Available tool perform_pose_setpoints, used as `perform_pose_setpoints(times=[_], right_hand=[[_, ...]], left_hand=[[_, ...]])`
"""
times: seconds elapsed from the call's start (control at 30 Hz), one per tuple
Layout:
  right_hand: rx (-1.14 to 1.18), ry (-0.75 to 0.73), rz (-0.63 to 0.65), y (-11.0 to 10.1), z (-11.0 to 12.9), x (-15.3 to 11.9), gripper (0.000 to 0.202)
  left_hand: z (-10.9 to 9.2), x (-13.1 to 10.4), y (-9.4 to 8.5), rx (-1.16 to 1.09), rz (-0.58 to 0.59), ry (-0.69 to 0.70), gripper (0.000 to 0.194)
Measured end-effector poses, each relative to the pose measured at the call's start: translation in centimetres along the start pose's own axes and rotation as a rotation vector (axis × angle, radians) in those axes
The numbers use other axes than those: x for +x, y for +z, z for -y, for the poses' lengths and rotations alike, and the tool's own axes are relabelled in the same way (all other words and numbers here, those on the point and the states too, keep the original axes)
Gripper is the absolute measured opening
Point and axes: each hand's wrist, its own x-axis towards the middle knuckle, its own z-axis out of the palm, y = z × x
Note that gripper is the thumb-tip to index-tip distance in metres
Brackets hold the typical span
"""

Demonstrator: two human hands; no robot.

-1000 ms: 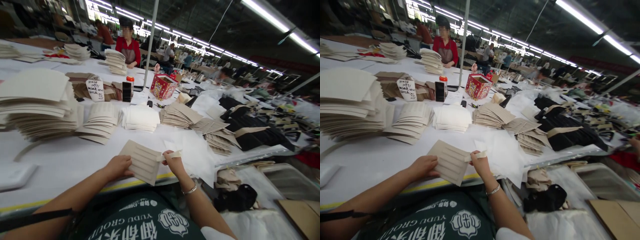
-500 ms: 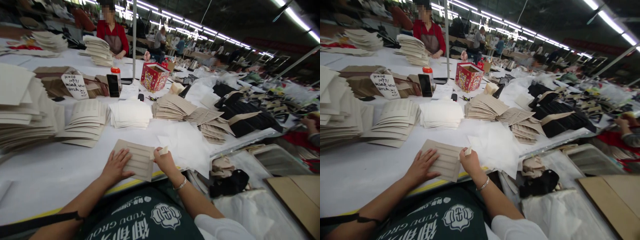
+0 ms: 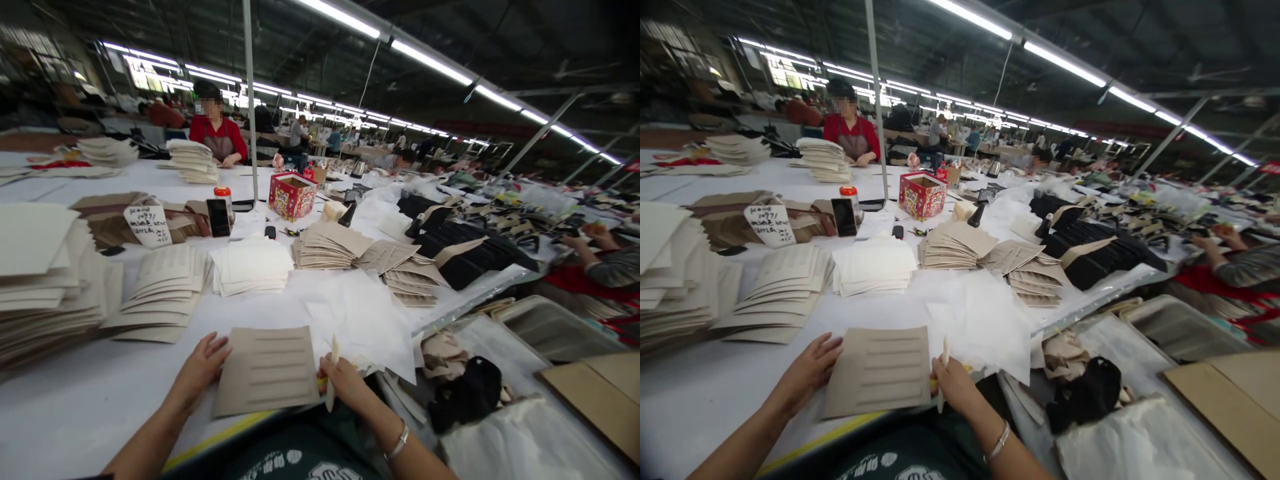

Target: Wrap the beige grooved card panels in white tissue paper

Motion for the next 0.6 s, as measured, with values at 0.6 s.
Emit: perform_pose_setpoints(times=[0.6], right_hand=[[0.423,-0.202,0.048,-1.6,3.7,4.2,0.040]], left_hand=[[-0.3,-1.0,1.0,-0.174,0.110,0.020,0.054]])
